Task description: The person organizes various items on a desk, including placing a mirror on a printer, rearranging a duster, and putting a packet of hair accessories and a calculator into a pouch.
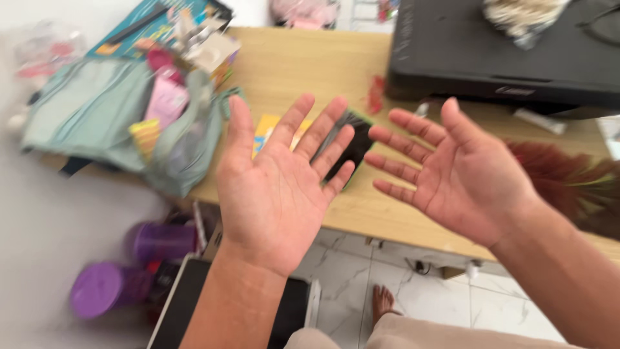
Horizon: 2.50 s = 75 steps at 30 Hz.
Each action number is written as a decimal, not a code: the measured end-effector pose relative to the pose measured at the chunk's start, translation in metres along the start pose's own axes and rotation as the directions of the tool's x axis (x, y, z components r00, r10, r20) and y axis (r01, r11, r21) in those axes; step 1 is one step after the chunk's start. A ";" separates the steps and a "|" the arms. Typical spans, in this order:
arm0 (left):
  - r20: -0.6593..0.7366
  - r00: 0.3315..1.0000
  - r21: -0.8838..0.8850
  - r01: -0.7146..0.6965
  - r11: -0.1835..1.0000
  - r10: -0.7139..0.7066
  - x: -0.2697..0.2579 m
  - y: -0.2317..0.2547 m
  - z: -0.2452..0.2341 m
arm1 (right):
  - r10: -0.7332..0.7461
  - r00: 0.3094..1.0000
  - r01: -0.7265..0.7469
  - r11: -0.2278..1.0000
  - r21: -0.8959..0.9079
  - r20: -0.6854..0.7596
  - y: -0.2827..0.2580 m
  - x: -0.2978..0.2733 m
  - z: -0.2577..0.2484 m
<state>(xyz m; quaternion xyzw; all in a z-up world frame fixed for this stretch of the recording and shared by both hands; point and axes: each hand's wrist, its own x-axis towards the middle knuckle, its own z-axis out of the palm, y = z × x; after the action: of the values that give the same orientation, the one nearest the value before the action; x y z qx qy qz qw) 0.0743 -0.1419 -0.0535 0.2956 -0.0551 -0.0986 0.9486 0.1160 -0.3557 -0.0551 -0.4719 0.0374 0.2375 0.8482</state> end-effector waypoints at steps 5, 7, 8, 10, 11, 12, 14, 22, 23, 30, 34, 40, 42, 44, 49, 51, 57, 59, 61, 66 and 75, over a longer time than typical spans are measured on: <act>-0.045 0.996 0.059 0.079 0.995 -0.077 0.059 -0.036 0.014 | -0.066 0.979 0.050 0.995 -0.088 -0.191 -0.034 0.007 -0.038; -0.065 0.992 0.080 0.111 0.991 -0.106 0.086 -0.052 0.024 | -0.079 0.979 0.064 0.994 -0.084 -0.189 -0.052 0.013 -0.061; -0.051 0.992 0.100 0.118 0.988 -0.113 0.101 -0.059 0.029 | -0.111 0.968 0.085 0.989 -0.121 -0.224 -0.063 0.016 -0.074; -0.037 0.991 0.132 0.136 0.982 -0.132 0.123 -0.071 0.036 | -0.159 0.943 0.104 0.975 -0.194 -0.294 -0.082 0.020 -0.101; -0.036 0.991 0.134 0.134 0.982 -0.131 0.133 -0.076 0.039 | -0.185 0.936 0.108 0.961 -0.256 -0.298 -0.088 0.024 -0.115; -0.034 0.991 0.136 0.133 0.982 -0.129 0.141 -0.080 0.041 | -0.210 0.930 0.110 0.942 -0.318 -0.301 -0.094 0.029 -0.129; -0.060 0.988 0.162 0.151 0.975 -0.143 0.153 -0.086 0.039 | -0.187 0.923 0.041 0.917 -0.398 -0.336 -0.093 0.043 -0.156; -0.308 0.945 0.658 0.129 0.741 0.109 0.197 -0.095 -0.057 | 0.033 0.893 -0.272 0.834 -0.479 -0.449 -0.049 0.100 -0.187; -0.338 0.918 0.756 0.134 0.640 0.207 0.200 -0.094 -0.077 | 0.050 0.891 -0.293 0.823 -0.487 -0.451 -0.047 0.104 -0.179; -0.319 0.904 0.919 0.368 -0.139 0.285 0.196 -0.077 -0.163 | 0.147 0.898 -0.372 0.757 -0.537 -0.414 -0.042 0.122 -0.139; -0.334 0.938 0.942 0.336 -0.006 0.097 0.205 -0.078 -0.181 | 0.157 0.905 -0.379 0.723 -0.577 -0.396 -0.039 0.124 -0.137; -0.282 0.957 0.936 0.289 0.198 -0.063 0.218 -0.065 -0.207 | 0.182 0.881 -0.435 0.674 -0.597 -0.436 -0.040 0.119 -0.137; -0.350 0.926 0.900 0.375 0.223 -0.142 0.220 -0.059 -0.212 | 0.184 0.875 -0.444 0.673 -0.591 -0.448 -0.041 0.118 -0.137; -0.440 0.871 0.845 0.484 0.227 -0.219 0.219 -0.052 -0.212 | 0.184 0.876 -0.443 0.674 -0.592 -0.446 -0.042 0.119 -0.138; -0.338 0.921 0.889 0.380 0.256 -0.192 0.231 -0.043 -0.191 | 0.128 0.908 -0.374 0.676 -0.635 -0.398 -0.046 0.129 -0.145; -0.275 0.944 0.883 0.323 0.341 -0.182 0.242 -0.037 -0.167 | -0.013 0.961 -0.206 0.630 -0.749 -0.275 -0.052 0.129 -0.148; -0.172 0.965 0.787 0.255 0.562 -0.198 0.269 -0.039 -0.060 | -0.302 0.952 0.225 0.575 -0.787 0.052 -0.063 0.145 -0.140; -0.177 0.966 0.717 0.258 0.648 -0.189 0.274 -0.048 -0.035 | -0.348 0.937 0.211 0.584 -0.784 -0.007 -0.069 0.144 -0.138; -0.190 0.969 0.779 0.247 0.577 -0.157 0.277 -0.056 -0.021 | -0.391 0.918 0.193 0.590 -0.784 -0.069 -0.077 0.139 -0.137; -0.168 0.980 0.890 0.196 0.412 -0.103 0.292 -0.069 -0.012 | -0.252 0.945 0.085 0.804 -0.589 -0.207 -0.102 0.131 -0.139; -0.255 0.949 0.670 0.310 0.675 -0.183 0.340 -0.085 0.003 | -0.145 0.977 0.076 0.924 -0.376 -0.158 -0.135 0.129 -0.164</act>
<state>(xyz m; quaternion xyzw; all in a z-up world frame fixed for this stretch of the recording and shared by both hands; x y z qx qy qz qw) 0.3923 -0.2862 -0.0841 0.6454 0.0317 -0.1727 0.7434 0.3157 -0.5028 -0.0768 -0.6434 0.0433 0.1476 0.7499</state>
